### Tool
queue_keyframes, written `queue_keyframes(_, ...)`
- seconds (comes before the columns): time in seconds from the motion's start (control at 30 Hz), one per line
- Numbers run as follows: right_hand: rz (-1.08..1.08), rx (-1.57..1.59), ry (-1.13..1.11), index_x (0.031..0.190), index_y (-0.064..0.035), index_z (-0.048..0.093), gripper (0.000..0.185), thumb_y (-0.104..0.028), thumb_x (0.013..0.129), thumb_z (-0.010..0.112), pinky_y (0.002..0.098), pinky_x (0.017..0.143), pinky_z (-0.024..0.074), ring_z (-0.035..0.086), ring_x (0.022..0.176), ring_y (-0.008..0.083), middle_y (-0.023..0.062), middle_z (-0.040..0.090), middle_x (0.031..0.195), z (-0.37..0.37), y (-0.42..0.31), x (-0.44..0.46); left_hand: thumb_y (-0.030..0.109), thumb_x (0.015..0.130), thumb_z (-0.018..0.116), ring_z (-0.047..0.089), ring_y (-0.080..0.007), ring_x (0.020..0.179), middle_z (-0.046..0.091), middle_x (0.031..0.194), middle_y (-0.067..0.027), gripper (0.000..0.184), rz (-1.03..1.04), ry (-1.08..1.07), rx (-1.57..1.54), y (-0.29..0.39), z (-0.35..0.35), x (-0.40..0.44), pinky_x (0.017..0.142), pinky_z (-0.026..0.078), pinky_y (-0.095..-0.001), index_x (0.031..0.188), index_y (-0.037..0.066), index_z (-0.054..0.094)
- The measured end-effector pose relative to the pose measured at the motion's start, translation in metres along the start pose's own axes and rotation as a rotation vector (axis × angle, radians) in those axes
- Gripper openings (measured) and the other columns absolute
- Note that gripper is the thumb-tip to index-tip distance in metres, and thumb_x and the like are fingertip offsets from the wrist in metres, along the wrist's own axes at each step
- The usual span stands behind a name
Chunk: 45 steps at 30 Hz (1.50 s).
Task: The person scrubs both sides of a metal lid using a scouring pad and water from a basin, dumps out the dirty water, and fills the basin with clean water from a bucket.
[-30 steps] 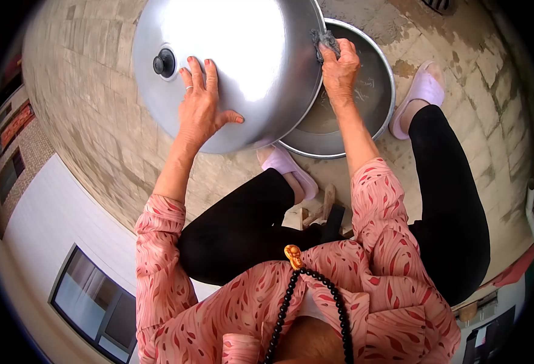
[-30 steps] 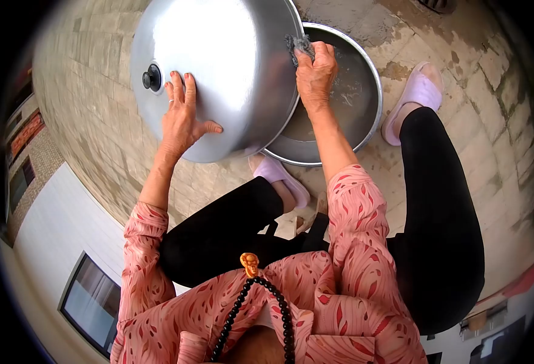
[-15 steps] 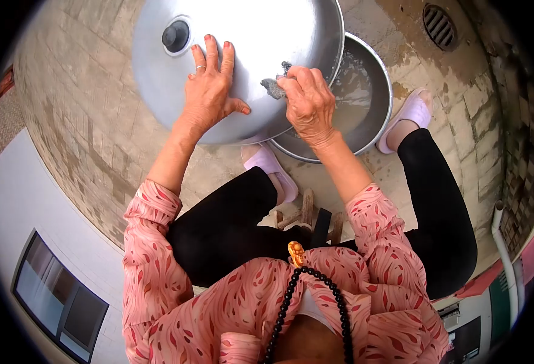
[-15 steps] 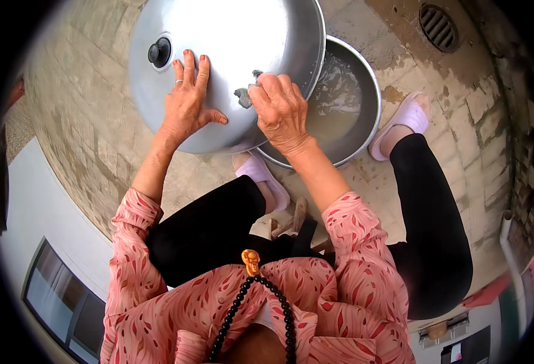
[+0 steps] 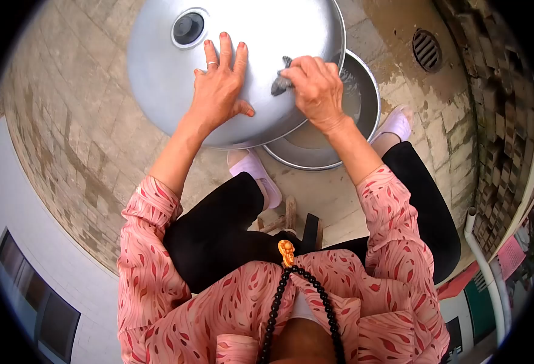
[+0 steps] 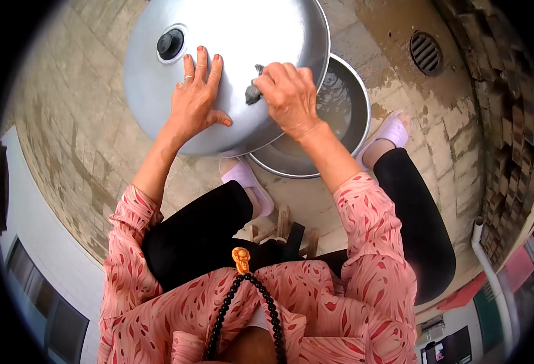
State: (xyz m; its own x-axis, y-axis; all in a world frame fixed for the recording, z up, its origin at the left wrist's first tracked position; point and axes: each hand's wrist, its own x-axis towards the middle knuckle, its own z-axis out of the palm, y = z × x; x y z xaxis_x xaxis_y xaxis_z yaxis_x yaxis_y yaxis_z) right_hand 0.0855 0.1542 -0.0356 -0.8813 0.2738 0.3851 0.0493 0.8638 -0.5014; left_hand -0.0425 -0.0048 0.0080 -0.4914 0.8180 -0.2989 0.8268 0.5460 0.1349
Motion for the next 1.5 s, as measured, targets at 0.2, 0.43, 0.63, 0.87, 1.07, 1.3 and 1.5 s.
queue_keyframes(0.2, 0.067, -0.144, 0.174, 0.08, -0.0069, 0.063, 0.009, 0.0, 0.074, 0.061, 0.042, 0.071, 0.0488, 0.059, 0.085, 0.0291, 0.0064, 0.059, 0.087, 0.024, 0.071, 0.084, 0.038, 0.042, 0.09, 0.023, -0.0516, 0.135, 0.016, 0.151, -0.0287, 0.125, -0.063, -0.096, 0.028, 0.006, -0.012, 0.001, 0.088, 0.05, -0.0575, 0.145, 0.004, 0.027)
queue_keyframes(0.43, -0.178, 0.098, -0.027, 0.071, -0.0095, 0.057, 0.01, -0.001, 0.073, 0.061, 0.0314, 0.067, 0.0482, 0.057, 0.074, 0.0183, 0.001, 0.055, 0.075, 0.013, 0.003, 0.028, 0.034, 0.044, 0.092, 0.024, -0.0532, 0.134, 0.018, 0.149, -0.031, 0.12, -0.029, 0.002, -0.057, -0.001, -0.001, 0.0, 0.085, 0.048, -0.0649, 0.142, 0.001, 0.031)
queue_keyframes(0.63, -0.028, -0.048, 0.109, 0.073, -0.007, 0.059, 0.008, 0.001, 0.073, 0.06, 0.0379, 0.063, 0.049, 0.055, 0.074, 0.0272, 0.0063, 0.056, 0.078, 0.047, 0.023, 0.092, 0.033, 0.04, 0.092, 0.023, -0.0478, 0.137, 0.016, 0.152, -0.0255, 0.125, -0.079, -0.039, -0.072, -0.001, -0.003, 0.0, 0.089, 0.049, -0.0588, 0.141, -0.002, 0.028)
queue_keyframes(0.87, -0.243, 0.124, 0.01, 0.075, -0.0093, 0.06, 0.008, -0.002, 0.072, 0.062, 0.0327, 0.062, 0.0509, 0.056, 0.075, 0.0223, 0.0021, 0.057, 0.077, 0.039, 0.015, 0.069, 0.029, 0.042, 0.091, 0.022, -0.0458, 0.138, 0.019, 0.151, -0.0246, 0.12, -0.066, 0.001, -0.094, -0.003, -0.001, -0.006, 0.09, 0.05, -0.0578, 0.138, -0.007, 0.028)
queue_keyframes(1.07, -0.096, 0.018, 0.023, 0.074, -0.007, 0.058, 0.008, 0.0, 0.075, 0.061, 0.0348, 0.066, 0.0527, 0.057, 0.08, 0.0237, 0.0037, 0.058, 0.078, 0.055, 0.006, 0.098, 0.032, 0.043, 0.09, 0.022, -0.0458, 0.138, 0.018, 0.151, -0.0253, 0.117, -0.091, -0.051, -0.094, 0.001, -0.01, -0.003, 0.095, 0.046, -0.0584, 0.136, -0.008, 0.032)
queue_keyframes(1.3, -0.04, -0.21, 0.14, 0.08, -0.0098, 0.063, 0.009, -0.001, 0.078, 0.061, 0.0301, 0.064, 0.0531, 0.059, 0.081, 0.022, 0.0046, 0.059, 0.075, 0.075, 0.057, 0.144, 0.033, 0.04, 0.091, 0.02, -0.0451, 0.139, 0.014, 0.153, -0.0246, 0.12, -0.072, -0.038, -0.105, -0.004, -0.005, -0.008, 0.092, 0.047, -0.0593, 0.137, -0.008, 0.034)
queue_keyframes(1.5, -0.146, 0.02, 0.074, 0.075, -0.0098, 0.064, 0.011, 0.0, 0.076, 0.06, 0.0355, 0.063, 0.0537, 0.059, 0.08, 0.0234, 0.0046, 0.06, 0.076, 0.073, 0.011, 0.122, 0.034, 0.043, 0.09, 0.024, -0.0443, 0.138, 0.017, 0.152, -0.0244, 0.118, -0.078, -0.023, -0.071, 0.001, -0.006, -0.007, 0.093, 0.047, -0.0574, 0.137, -0.008, 0.034)
